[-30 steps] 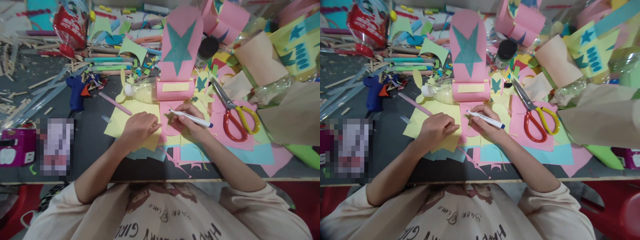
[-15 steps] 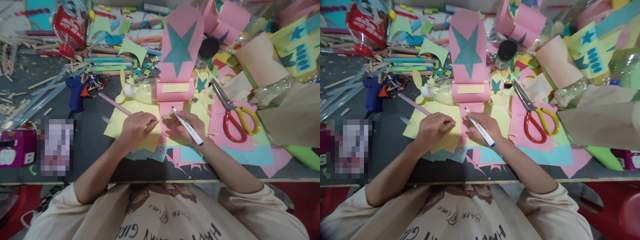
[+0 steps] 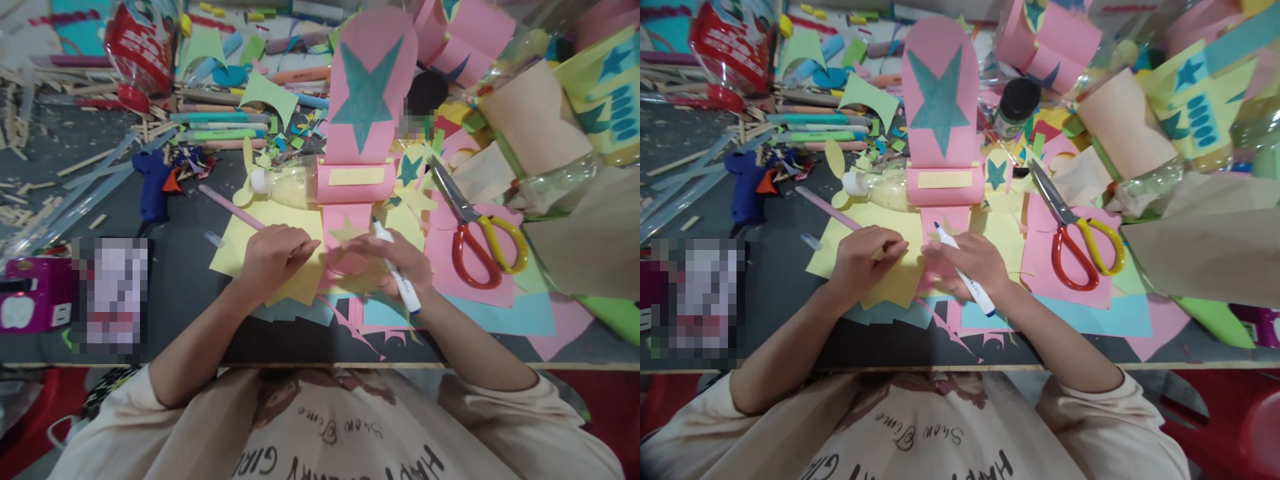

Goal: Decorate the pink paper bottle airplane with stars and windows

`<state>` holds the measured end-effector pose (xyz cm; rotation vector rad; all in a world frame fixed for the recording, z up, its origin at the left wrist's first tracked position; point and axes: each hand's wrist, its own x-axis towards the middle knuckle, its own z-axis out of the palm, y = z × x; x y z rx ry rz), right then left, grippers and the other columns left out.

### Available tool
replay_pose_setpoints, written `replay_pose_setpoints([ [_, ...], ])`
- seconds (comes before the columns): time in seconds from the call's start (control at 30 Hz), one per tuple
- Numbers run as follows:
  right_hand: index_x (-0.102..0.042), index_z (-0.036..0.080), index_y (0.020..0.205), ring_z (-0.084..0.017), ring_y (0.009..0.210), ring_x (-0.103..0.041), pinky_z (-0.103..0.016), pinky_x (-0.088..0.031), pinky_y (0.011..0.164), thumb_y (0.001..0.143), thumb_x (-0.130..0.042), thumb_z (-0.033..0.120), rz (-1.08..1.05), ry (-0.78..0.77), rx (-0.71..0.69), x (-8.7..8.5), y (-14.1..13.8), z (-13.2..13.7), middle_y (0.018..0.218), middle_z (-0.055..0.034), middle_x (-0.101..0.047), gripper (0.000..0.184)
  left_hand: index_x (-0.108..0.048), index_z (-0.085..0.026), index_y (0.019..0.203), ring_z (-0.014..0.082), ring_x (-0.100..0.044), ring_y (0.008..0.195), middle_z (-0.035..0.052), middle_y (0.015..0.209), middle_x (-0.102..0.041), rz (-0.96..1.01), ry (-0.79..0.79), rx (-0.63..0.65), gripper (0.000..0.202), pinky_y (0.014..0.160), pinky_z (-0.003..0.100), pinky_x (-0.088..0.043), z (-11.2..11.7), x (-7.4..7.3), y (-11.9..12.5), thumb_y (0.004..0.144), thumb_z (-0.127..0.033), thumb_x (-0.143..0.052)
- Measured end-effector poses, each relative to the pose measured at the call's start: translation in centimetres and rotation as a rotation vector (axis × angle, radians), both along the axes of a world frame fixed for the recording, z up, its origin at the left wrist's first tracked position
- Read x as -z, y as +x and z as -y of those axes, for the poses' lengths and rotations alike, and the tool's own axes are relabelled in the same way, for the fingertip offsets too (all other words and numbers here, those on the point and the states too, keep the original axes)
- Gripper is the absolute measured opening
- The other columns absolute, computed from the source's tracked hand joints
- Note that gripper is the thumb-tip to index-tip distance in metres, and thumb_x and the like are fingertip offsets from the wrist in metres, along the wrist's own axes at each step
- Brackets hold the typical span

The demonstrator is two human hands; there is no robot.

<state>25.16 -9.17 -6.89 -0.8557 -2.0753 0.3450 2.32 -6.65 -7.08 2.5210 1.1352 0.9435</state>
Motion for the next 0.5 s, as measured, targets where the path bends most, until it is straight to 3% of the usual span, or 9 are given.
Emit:
replay_pose_setpoints([
  [0.1, -0.048, 0.038, 0.142, -0.023, 0.085, -0.080, -0.038, -0.064, 0.063, 0.106, -0.037, 0.051, -0.157, 0.056, 0.076, 0.4, 0.5, 0.2, 0.101, -0.0024, -0.081, 0.040, -0.045, -0.020, 0.060, 0.0119, -0.042, 0.048, -0.0041, 0.050, -0.045, -0.003, -0.007, 0.030, 0.050, 0.052, 0.026, -0.033, 0.1, 0.0, 0.0, 0.107, -0.036, -0.045],
  [0.13, -0.048, 0.040, 0.140, -0.025, 0.084, -0.080, -0.039, -0.063, 0.062, 0.104, -0.039, 0.051, -0.215, 0.089, 0.173, 0.6, 0.7, 0.0, 0.100, -0.0031, -0.080, 0.039, -0.048, -0.020, 0.062, 0.0120, -0.043, 0.048, -0.0042, 0.050, -0.045, 0.001, -0.024, 0.024, 0.049, 0.052, 0.026, -0.034, 0.1, 0.0, 0.0, 0.107, -0.037, -0.044],
  [0.23, -0.052, 0.038, 0.127, -0.029, 0.081, -0.078, -0.045, -0.060, 0.065, 0.099, -0.045, 0.058, -0.317, 0.215, 0.518, 0.8, 2.0, -1.1, 0.092, -0.0053, -0.075, 0.035, -0.062, -0.020, 0.082, 0.0123, -0.051, 0.051, -0.0044, 0.054, -0.054, 0.015, -0.093, -0.013, 0.036, 0.055, 0.025, -0.039, 0.3, 0.0, 0.1, 0.106, -0.038, -0.042],
  [0.3, -0.053, 0.035, 0.121, -0.030, 0.087, -0.077, -0.049, -0.060, 0.076, 0.098, -0.052, 0.056, -0.396, 0.154, 0.608, 0.6, 3.1, -2.2, 0.093, -0.0053, -0.072, 0.032, -0.065, -0.020, 0.091, 0.0121, -0.053, 0.050, -0.0048, 0.055, -0.057, 0.023, -0.112, -0.016, 0.034, 0.056, 0.024, -0.040, 0.4, 0.0, 0.1, 0.106, -0.039, -0.042],
  [0.37, -0.053, 0.033, 0.123, -0.031, 0.106, -0.074, -0.053, -0.057, 0.094, 0.095, -0.060, 0.053, -0.444, -0.004, 0.561, 0.5, 4.2, -3.2, 0.110, -0.0092, -0.071, 0.036, -0.066, -0.019, 0.092, 0.0119, -0.053, 0.049, -0.0049, 0.054, -0.056, 0.024, -0.118, -0.011, 0.036, 0.056, 0.024, -0.040, 0.4, -0.1, 0.0, 0.106, -0.041, -0.041],
  [0.43, -0.052, 0.034, 0.130, -0.029, 0.132, -0.061, -0.052, -0.047, 0.113, 0.093, -0.065, 0.050, -0.456, -0.194, 0.433, 0.7, 5.2, -4.0, 0.133, -0.0109, -0.065, 0.042, -0.067, -0.019, 0.091, 0.0119, -0.052, 0.047, -0.0049, 0.052, -0.055, 0.013, -0.134, -0.005, 0.039, 0.056, 0.025, -0.040, 0.5, -0.1, -0.1, 0.106, -0.043, -0.040],
  [0.5, -0.050, 0.036, 0.134, -0.026, 0.140, -0.055, -0.049, -0.043, 0.118, 0.094, -0.064, 0.052, -0.417, -0.356, 0.373, 1.3, 6.1, -4.6, 0.146, -0.0097, -0.057, 0.046, -0.068, -0.019, 0.089, 0.0120, -0.053, 0.048, -0.0046, 0.051, -0.055, 0.009, -0.151, 0.003, 0.041, 0.057, 0.025, -0.040, 0.6, -0.1, 0.0, 0.106, -0.044, -0.040],
])
